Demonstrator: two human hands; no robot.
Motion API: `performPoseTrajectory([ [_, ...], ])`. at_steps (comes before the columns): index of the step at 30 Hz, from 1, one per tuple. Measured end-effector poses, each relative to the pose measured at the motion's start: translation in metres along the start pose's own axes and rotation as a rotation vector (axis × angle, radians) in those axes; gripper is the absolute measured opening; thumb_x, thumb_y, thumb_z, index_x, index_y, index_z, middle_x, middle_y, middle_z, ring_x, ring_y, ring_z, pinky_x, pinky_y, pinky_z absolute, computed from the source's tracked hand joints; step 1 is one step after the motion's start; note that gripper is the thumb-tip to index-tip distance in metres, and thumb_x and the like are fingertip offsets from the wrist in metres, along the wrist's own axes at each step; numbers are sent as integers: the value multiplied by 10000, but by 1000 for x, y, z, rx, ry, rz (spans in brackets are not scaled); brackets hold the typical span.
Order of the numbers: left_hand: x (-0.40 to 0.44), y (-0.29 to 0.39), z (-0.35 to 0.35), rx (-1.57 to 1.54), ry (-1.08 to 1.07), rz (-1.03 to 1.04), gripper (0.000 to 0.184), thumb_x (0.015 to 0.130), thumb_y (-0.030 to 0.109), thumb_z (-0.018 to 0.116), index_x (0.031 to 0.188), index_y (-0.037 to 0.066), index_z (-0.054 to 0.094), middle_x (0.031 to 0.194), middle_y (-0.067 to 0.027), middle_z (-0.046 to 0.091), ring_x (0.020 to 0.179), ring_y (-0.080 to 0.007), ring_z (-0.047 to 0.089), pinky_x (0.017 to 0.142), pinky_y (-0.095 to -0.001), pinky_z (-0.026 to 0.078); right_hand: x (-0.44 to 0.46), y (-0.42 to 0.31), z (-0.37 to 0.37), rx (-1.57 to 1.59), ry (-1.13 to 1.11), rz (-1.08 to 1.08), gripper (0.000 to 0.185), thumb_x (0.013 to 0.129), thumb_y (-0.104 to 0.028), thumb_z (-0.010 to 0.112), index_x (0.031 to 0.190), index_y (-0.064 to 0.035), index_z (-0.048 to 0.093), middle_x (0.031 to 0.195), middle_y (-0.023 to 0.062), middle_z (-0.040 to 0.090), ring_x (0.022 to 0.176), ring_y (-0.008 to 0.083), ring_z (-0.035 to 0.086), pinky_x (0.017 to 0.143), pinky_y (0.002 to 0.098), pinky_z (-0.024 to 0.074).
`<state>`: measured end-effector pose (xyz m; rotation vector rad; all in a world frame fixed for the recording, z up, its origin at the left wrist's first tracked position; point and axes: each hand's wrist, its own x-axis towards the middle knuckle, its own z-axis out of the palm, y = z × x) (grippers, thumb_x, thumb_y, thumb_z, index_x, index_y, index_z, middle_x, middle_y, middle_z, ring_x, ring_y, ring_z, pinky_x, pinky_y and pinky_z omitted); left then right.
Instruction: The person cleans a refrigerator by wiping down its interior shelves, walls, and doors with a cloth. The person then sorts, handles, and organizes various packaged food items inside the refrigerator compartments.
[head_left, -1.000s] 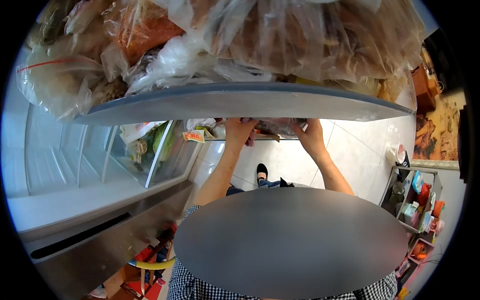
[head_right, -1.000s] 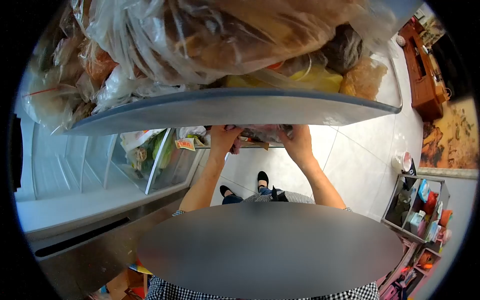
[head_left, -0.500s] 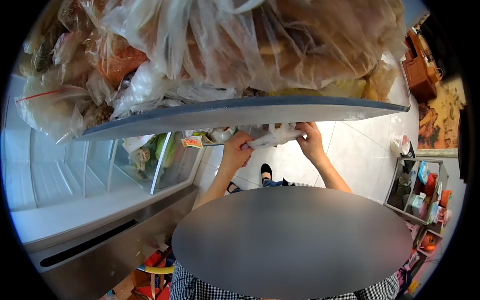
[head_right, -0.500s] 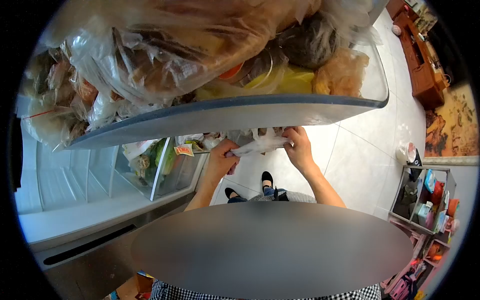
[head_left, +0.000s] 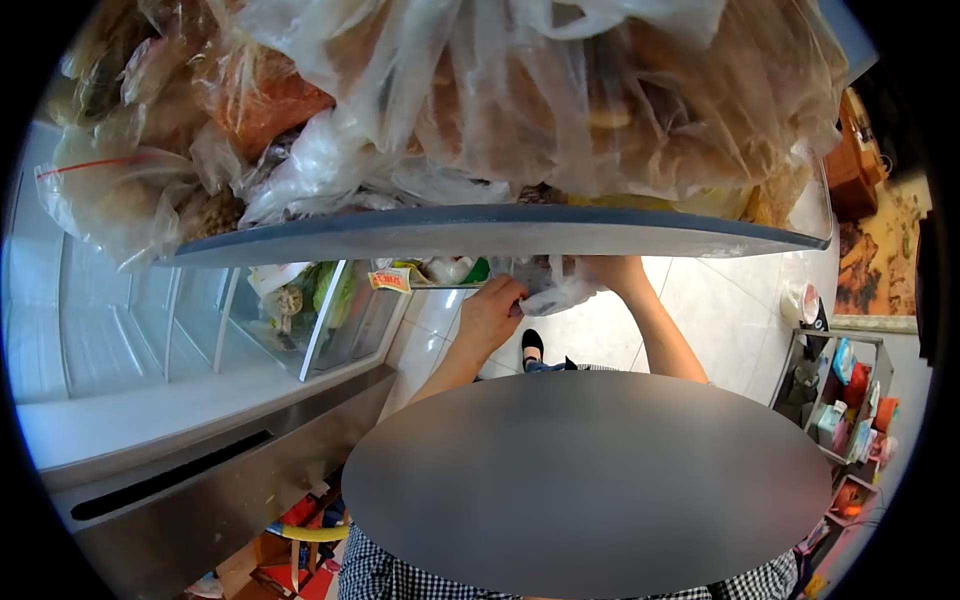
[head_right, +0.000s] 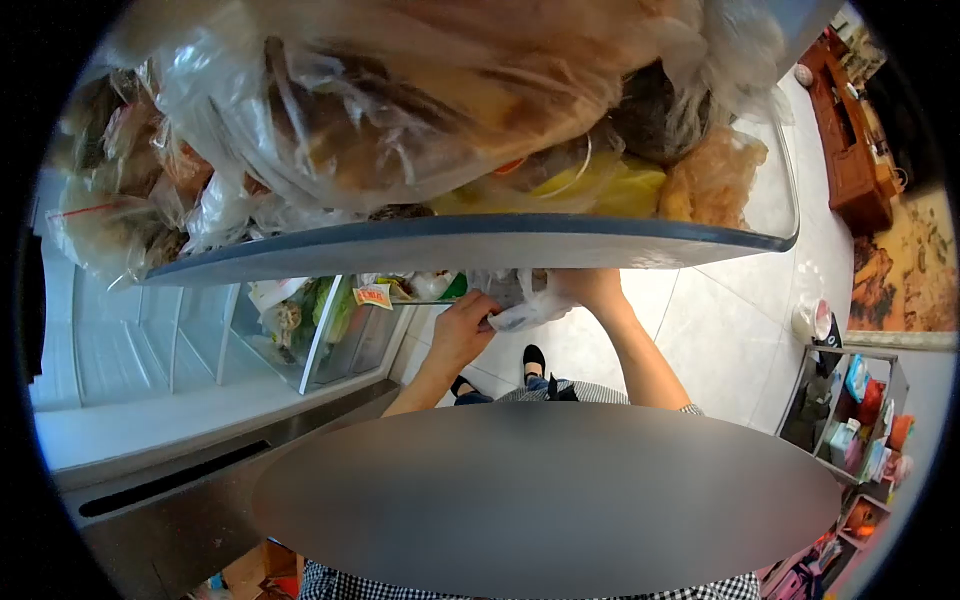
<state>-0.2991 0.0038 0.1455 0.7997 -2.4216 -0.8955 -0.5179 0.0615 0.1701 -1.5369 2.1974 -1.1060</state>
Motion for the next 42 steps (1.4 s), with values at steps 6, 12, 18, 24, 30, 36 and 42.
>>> performPoseTrajectory([
  [6, -4, 0, 11, 106, 7, -10, 268, 619, 37, 648, 868, 128, 603, 863, -34, 554, 784, -247, 608, 614, -356, 510, 13, 1, 13, -59, -69, -157, 196, 791, -189, 594, 910, -42, 646, 869, 163, 638, 814, 332, 587, 738, 405, 451],
  [12, -5, -2, 15, 105, 26, 2, 279, 618, 55, 660, 881, 132, 605, 881, -28, 546, 780, -238, 612, 608, -350, 514, 16, 24, 54, -84, -281, -32, 231, 830, -192, 536, 982, -48, 635, 971, 189, 626, 918, 356, 566, 810, 417, 429],
  [18, -8, -3, 20, 100, 63, -11, 265, 619, 56, 661, 868, 128, 600, 885, -28, 540, 778, -238, 610, 597, -354, 508, 16, 26, 58, -34, -374, 71, 261, 841, -206, 535, 1036, -50, 613, 1031, 180, 608, 972, 338, 550, 848, 408, 418],
  [24, -12, -5, 20, 68, 113, -27, 253, 613, 33, 650, 843, 130, 610, 860, -25, 548, 771, -241, 607, 594, -352, 501, 35, 39, 53, 62, -280, 19, 283, 850, -223, 537, 1067, -50, 595, 1062, 164, 595, 993, 316, 540, 864, 397, 418],
  [30, -12, -8, 20, -50, 200, -61, 242, 595, 1, 636, 806, 120, 632, 848, -24, 573, 771, -235, 603, 601, -348, 499, 38, 54, 32, 206, -169, 2, 307, 859, -240, 539, 1098, -50, 576, 1093, 148, 581, 1014, 293, 531, 879, 386, 418],
  [36, -14, -14, 19, -89, 235, -10, 230, 613, -35, 646, 815, 76, 647, 867, -46, 593, 735, -237, 611, 591, -312, 503, 38, 67, 18, 348, -82, 18, 332, 868, -257, 540, 1128, -51, 557, 1124, 132, 568, 1035, 271, 522, 895, 375, 418],
  [42, -11, -15, 2, -90, 126, 45, 353, 644, -47, 604, 971, 78, 646, 960, -61, 618, 737, -210, 615, 606, -302, 506, 38, 78, 11, 562, -58, 63, 360, 877, -274, 542, 1159, -51, 538, 1155, 117, 555, 1056, 248, 513, 910, 364, 418],
])
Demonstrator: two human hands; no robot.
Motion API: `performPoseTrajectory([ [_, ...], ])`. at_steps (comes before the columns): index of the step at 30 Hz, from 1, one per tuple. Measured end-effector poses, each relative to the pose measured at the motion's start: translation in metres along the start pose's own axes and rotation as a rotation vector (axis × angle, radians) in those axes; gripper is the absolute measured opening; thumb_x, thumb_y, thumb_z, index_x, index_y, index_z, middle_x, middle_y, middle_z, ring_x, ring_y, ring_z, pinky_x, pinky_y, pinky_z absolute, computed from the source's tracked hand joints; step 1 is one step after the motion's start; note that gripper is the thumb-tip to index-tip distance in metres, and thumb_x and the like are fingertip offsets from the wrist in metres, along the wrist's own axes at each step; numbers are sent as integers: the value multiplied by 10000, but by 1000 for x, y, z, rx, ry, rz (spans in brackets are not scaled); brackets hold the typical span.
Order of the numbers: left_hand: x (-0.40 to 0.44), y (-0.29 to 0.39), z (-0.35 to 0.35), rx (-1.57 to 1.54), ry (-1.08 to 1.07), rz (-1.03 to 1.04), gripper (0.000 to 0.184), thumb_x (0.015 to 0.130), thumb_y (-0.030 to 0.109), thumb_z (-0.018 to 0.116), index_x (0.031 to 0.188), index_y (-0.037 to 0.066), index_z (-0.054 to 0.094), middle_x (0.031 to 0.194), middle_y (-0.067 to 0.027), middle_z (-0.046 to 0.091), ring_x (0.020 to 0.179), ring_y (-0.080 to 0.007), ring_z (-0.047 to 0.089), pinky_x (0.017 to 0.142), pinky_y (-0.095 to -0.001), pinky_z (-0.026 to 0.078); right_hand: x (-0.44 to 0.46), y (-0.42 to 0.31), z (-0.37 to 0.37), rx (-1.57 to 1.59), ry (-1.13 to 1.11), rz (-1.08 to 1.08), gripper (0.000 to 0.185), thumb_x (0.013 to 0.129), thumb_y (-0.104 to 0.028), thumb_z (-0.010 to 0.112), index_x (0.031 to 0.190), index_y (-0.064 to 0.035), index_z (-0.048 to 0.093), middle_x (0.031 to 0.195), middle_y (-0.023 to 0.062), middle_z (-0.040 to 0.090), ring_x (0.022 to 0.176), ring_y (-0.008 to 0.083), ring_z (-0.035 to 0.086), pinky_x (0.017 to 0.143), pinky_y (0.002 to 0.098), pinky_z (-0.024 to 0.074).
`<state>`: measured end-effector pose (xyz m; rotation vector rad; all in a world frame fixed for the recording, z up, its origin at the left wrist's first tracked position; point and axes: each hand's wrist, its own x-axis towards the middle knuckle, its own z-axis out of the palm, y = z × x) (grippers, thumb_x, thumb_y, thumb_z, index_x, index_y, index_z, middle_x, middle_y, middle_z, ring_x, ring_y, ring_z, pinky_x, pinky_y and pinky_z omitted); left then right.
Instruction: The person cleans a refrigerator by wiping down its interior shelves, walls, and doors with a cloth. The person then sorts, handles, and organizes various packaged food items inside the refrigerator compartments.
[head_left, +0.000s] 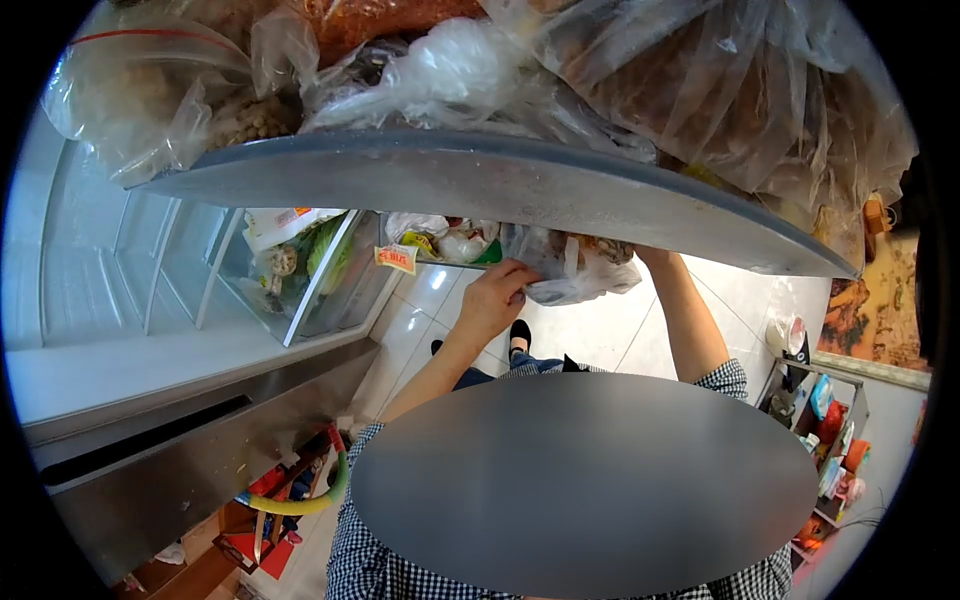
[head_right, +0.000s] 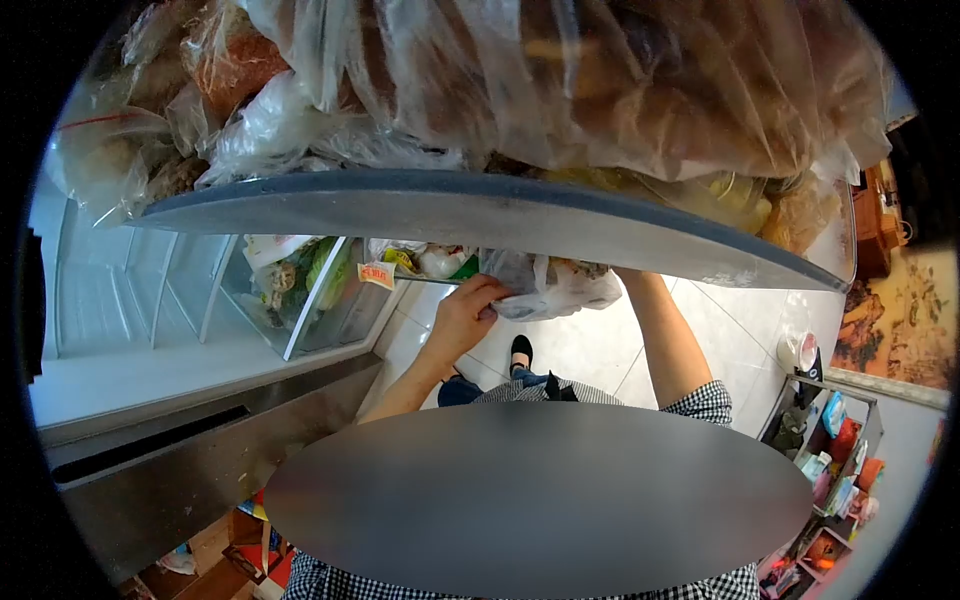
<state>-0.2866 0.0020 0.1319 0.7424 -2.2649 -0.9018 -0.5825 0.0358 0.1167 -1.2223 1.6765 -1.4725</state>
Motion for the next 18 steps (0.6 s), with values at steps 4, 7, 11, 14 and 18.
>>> performPoseTrajectory([
  [4, 10, -1, -11, -396, 53, -400, 432, 703, -24, 584, 1124, 72, 589, 976, -78, 629, 714, -161, 604, 629, -273, 491, -10, 11, 9, 286, -56, 111, 378, 883, -285, 543, 1179, -51, 526, 1175, 106, 546, 1070, 233, 507, 920, 356, 418],
  [7, 28, 1, -16, -498, 144, -523, 440, 756, 24, 595, 1192, 43, 535, 876, -90, 632, 597, -128, 589, 552, -248, 473, -15, 18, 20, 520, -69, 265, 393, 887, -294, 544, 1195, -51, 516, 1191, 98, 539, 1080, 222, 502, 928, 351, 418],
  [11, 51, 4, -4, -566, 5, -600, 388, 730, 42, 649, 1100, -17, 547, 724, -83, 616, 484, -129, 564, 445, -253, 433, -12, 44, 22, 772, -16, 459, 318, 879, -213, 578, 1126, -16, 552, 1110, 119, 577, 1004, 201, 565, 859, 329, 486],
  [14, 65, 18, -3, -698, 71, -686, 309, 717, 41, 671, 996, -42, 565, 646, -83, 603, 432, -143, 547, 396, -265, 407, -9, 62, 23, 893, 16, 507, 328, 867, -206, 592, 1135, -20, 550, 1124, 118, 574, 1025, 202, 557, 861, 332, 486],
  [18, 64, 18, 1, -774, 162, -716, 209, 716, 28, 669, 894, -46, 588, 586, -79, 586, 380, -150, 520, 358, -274, 389, -14, 31, 31, 769, 22, 454, 336, 867, -205, 597, 1140, -16, 548, 1144, 113, 571, 1024, 208, 554, 862, 346, 482],
])
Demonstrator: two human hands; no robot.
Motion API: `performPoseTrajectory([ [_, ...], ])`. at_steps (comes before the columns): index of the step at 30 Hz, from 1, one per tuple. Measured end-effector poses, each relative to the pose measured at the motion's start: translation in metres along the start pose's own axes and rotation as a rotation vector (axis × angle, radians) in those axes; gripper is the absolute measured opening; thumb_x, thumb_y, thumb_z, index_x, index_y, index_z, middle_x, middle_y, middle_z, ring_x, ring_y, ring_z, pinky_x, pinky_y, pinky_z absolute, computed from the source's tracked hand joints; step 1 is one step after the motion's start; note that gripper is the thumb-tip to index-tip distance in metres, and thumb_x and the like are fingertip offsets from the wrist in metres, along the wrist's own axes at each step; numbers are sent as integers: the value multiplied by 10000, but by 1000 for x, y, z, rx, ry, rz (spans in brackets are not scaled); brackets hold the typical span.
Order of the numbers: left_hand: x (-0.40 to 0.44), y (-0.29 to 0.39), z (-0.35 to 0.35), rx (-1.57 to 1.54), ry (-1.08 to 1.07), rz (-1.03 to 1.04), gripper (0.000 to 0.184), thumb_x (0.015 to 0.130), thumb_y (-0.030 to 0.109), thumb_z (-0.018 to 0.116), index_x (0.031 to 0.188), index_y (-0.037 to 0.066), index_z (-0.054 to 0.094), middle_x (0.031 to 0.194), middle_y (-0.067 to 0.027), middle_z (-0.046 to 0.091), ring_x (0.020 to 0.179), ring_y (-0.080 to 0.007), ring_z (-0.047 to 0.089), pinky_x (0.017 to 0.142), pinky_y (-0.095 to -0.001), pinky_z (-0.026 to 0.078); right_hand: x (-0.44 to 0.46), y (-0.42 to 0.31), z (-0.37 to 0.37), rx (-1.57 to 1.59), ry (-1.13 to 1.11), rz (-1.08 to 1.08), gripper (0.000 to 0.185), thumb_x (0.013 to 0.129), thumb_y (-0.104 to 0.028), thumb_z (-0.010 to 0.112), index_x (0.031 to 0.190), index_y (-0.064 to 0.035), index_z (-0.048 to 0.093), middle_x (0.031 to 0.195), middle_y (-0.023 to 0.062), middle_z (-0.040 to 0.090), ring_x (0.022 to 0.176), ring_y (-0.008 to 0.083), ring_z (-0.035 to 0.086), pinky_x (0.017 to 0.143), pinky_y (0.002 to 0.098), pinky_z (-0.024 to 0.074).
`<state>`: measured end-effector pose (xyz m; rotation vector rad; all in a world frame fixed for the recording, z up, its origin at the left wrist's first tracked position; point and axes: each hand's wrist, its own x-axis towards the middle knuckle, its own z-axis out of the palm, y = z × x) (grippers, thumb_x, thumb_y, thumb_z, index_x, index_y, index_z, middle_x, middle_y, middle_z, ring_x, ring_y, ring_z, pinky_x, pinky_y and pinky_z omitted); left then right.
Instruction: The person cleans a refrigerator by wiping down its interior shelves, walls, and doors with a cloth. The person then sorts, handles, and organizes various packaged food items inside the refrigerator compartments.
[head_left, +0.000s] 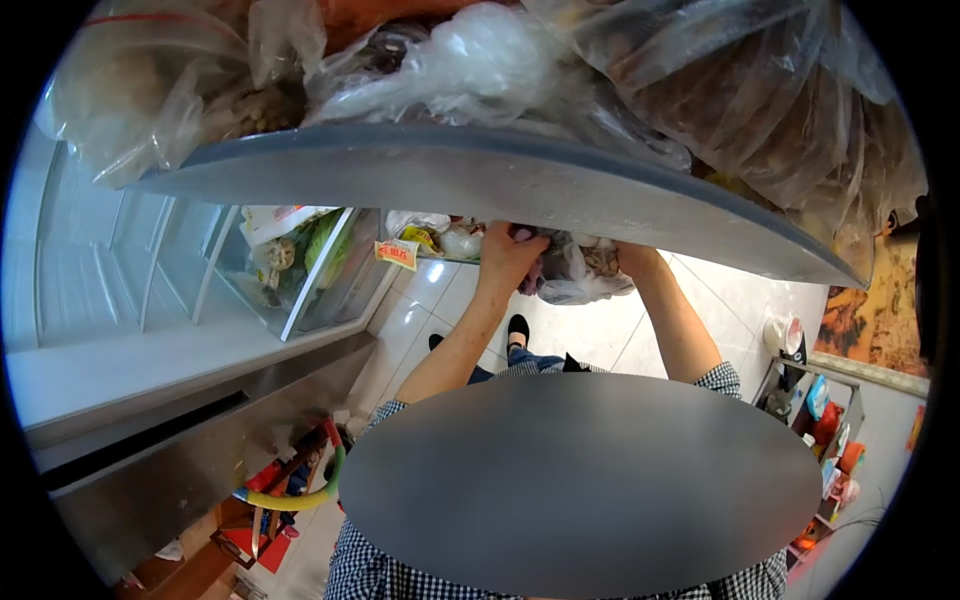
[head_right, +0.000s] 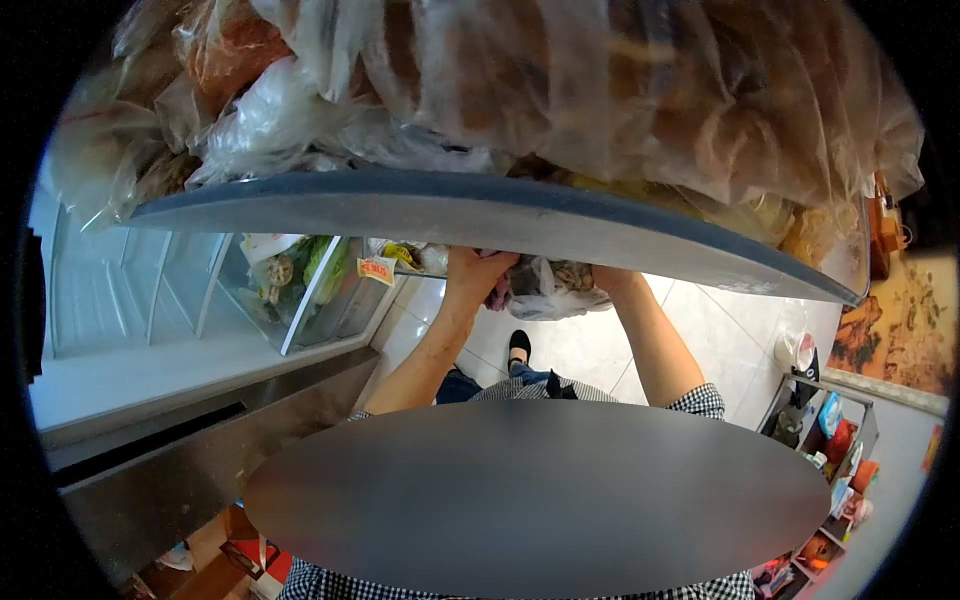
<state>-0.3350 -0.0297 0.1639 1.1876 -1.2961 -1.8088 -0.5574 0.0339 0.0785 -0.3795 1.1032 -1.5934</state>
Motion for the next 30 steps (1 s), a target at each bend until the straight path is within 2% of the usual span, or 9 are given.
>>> performPoseTrajectory([
  [3, 0, 1, -7, 71, -12, 6, 173, 726, 28, 659, 877, -35, 600, 566, -82, 577, 361, -149, 508, 346, -278, 386, -7, -6, 5, -256, -50, -134, 327, 896, -232, 547, 1165, -47, 535, 1180, 94, 549, 1039, 191, 526, 890, 345, 450],
  [7, -1, 21, -20, 311, -81, -13, 225, 709, 91, 696, 896, 1, 611, 590, -101, 593, 453, -204, 573, 433, -319, 457, -19, -28, 16, -1287, -133, -525, 326, 870, -232, 556, 1160, -84, 552, 1201, 108, 539, 1053, 217, 517, 899, 354, 435],
  [11, 0, 6, -15, 882, -81, 300, 259, 683, 198, 705, 876, 44, 628, 677, -116, 627, 695, -296, 629, 636, -389, 505, -27, -54, 76, -1710, -361, -84, 378, 775, -220, 605, 1119, -64, 582, 1129, 159, 581, 1018, 280, 547, 884, 357, 432],
  [13, -3, 6, -11, 1039, -135, 293, 265, 667, 224, 695, 861, 53, 635, 721, -124, 637, 804, -331, 623, 718, -417, 495, -43, -72, 124, -1656, -396, 142, 423, 723, -225, 636, 1100, -37, 598, 1087, 175, 600, 990, 301, 563, 875, 351, 427],
  [16, -4, -6, -17, 1140, -149, 362, 223, 662, 172, 664, 854, 61, 646, 707, -133, 638, 767, -322, 633, 700, -422, 500, -50, -45, 120, -1537, -315, -66, 403, 727, -202, 601, 1088, -22, 594, 1097, 198, 592, 1010, 325, 556, 899, 382, 410],
  [21, 6, -30, -31, 641, -2, -13, 227, 600, 88, 664, 825, 54, 658, 709, -153, 638, 722, -318, 632, 671, -403, 501, -61, -20, 150, -1650, -214, -570, 372, 719, -197, 621, 1043, -16, 597, 1040, 222, 587, 990, 366, 544, 889, 432, 409],
  [24, 16, -40, -39, 834, 116, 503, 164, 737, 103, 622, 866, 2, 636, 680, -136, 635, 511, -249, 611, 501, -363, 484, -60, -16, 149, -1569, -218, -445, 341, 735, -180, 617, 1034, -18, 599, 1081, 229, 568, 1030, 352, 524, 897, 435, 399],
  [27, 27, -29, -41, 1090, 182, 698, 193, 760, 128, 602, 916, 24, 649, 816, -147, 654, 725, -295, 634, 650, -405, 486, -42, -12, 125, -1541, -163, -273, 313, 778, -157, 600, 1063, -30, 595, 1123, 212, 560, 1065, 336, 509, 903, 416, 396],
  [30, 42, -36, -45, 1246, 62, 655, 238, 760, 144, 602, 976, 56, 651, 960, -152, 643, 922, -330, 592, 796, -427, 447, -17, 32, 60, -1308, -59, -518, 313, 822, -170, 569, 1107, -43, 580, 1140, 196, 563, 1077, 328, 508, 907, 395, 397],
])
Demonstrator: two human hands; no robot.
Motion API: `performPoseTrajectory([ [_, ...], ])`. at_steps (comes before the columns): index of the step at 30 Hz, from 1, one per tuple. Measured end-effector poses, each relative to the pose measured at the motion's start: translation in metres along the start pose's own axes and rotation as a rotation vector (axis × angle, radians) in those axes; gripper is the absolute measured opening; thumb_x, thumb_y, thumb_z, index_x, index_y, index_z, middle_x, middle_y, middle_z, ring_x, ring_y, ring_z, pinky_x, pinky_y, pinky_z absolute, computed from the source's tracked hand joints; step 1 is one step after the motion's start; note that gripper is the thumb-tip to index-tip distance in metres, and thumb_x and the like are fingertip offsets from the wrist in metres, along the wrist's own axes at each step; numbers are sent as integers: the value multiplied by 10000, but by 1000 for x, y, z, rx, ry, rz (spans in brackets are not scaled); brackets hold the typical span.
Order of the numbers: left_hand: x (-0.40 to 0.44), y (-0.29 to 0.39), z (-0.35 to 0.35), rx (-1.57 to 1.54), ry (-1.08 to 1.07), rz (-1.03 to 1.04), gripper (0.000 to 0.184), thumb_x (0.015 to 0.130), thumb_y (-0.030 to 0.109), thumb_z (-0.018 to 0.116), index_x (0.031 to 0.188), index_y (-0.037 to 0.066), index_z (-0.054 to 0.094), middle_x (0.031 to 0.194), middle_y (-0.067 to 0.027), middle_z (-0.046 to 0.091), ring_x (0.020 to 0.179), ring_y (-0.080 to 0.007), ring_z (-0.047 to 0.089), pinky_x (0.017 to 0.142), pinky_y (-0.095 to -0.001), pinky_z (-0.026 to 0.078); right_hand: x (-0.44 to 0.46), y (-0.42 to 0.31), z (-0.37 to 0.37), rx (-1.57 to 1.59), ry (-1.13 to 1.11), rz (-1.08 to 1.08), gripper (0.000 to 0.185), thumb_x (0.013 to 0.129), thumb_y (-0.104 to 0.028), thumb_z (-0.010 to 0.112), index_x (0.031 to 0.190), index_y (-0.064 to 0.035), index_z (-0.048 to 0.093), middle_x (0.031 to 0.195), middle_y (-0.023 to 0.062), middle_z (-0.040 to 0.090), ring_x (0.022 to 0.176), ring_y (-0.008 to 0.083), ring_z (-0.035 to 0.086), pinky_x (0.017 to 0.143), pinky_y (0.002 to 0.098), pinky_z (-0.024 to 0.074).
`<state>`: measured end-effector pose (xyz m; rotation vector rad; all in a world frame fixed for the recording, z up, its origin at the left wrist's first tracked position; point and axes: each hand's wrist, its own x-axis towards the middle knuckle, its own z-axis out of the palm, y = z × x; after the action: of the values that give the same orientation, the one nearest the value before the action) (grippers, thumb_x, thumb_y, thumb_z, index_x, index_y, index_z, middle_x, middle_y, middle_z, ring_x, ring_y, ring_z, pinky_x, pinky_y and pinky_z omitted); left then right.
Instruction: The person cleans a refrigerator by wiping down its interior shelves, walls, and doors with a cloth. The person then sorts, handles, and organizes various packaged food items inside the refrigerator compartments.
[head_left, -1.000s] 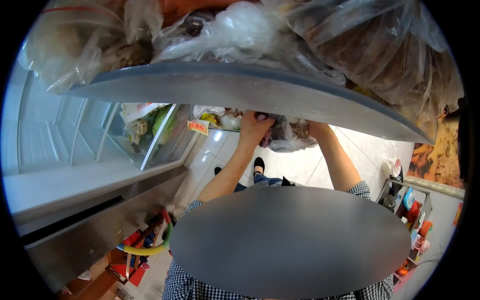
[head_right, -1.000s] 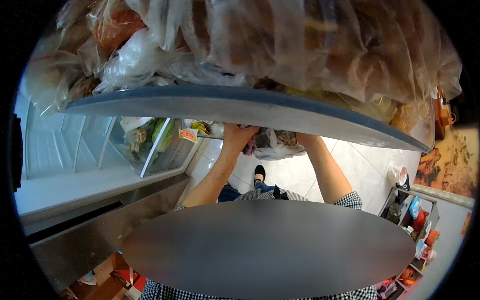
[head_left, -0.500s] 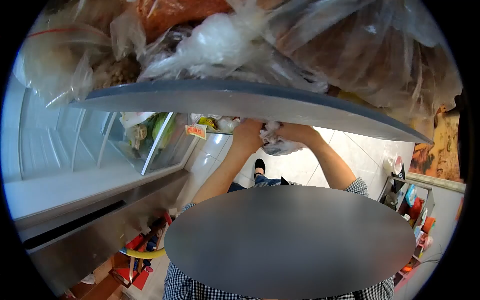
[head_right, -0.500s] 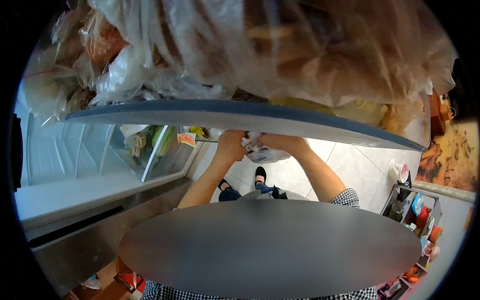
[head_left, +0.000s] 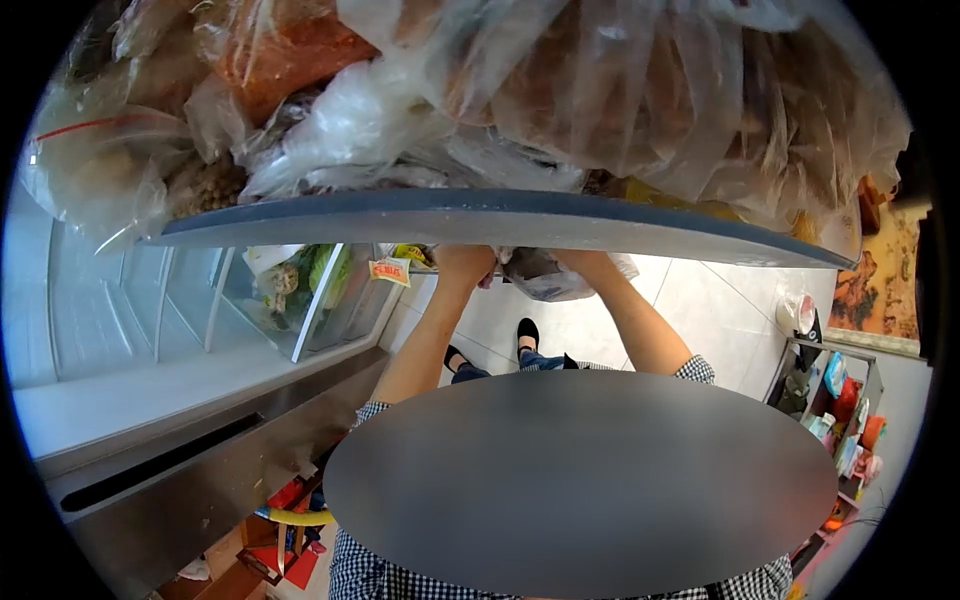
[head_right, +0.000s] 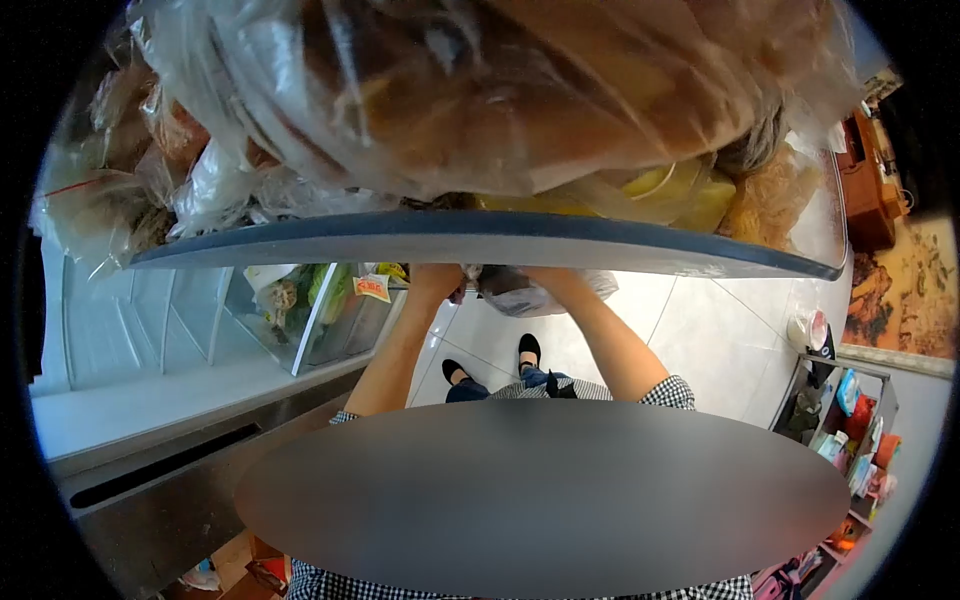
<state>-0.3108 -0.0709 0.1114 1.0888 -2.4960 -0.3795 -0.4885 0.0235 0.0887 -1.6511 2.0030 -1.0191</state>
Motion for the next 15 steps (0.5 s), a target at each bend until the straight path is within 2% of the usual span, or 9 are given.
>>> performPoseTrajectory([
  [1, 2, -2, 1, -34, -19, -7, 247, 758, 143, 603, 987, 60, 647, 970, -151, 640, 929, -331, 589, 804, -428, 443, -1, 7, -3, 11, 39, -6, 318, 831, -175, 563, 1121, -46, 575, 1145, 190, 563, 1080, 326, 507, 909, 390, 397],
  [3, 5, -3, 2, -106, -61, -20, 268, 754, 142, 606, 1010, 69, 641, 991, -148, 636, 943, -333, 583, 822, -429, 435, 4, -20, -41, -118, -24, 67, 343, 831, -191, 566, 1144, -51, 564, 1156, 181, 563, 1088, 323, 503, 914, 383, 394],
  [6, 9, -2, -9, -59, -205, -97, 268, 749, 127, 608, 1007, 61, 636, 995, -158, 632, 942, -335, 582, 814, -426, 440, 4, -4, -48, 26, 8, 106, 369, 807, -217, 594, 1142, -62, 568, 1164, 180, 558, 1094, 321, 497, 921, 390, 385],
  [9, 10, -12, -27, -61, -296, -144, 261, 741, 134, 626, 989, 53, 633, 983, -169, 629, 929, -335, 582, 800, -424, 445, -1, -22, -71, -338, -120, 42, 348, 805, -220, 593, 1122, -77, 583, 1121, 165, 585, 1037, 319, 533, 888, 396, 405],
  [12, 4, -70, 6, -246, 129, -45, 186, 744, 211, 630, 876, 85, 668, 856, -115, 664, 799, -290, 624, 739, -382, 475, 0, -34, -89, -300, -110, -17, 313, 791, -176, 620, 1085, -71, 599, 1049, 142, 615, 959, 302, 566, 844, 386, 434],
  [15, 6, -84, -8, -330, 160, 14, 185, 777, 200, 627, 910, 74, 654, 874, -109, 648, 818, -260, 594, 746, -371, 464, -8, -22, -84, 21, 101, -74, 226, 798, -110, 645, 1003, -19, 619, 930, 122, 644, 859, 235, 592, 755, 346, 472],
])
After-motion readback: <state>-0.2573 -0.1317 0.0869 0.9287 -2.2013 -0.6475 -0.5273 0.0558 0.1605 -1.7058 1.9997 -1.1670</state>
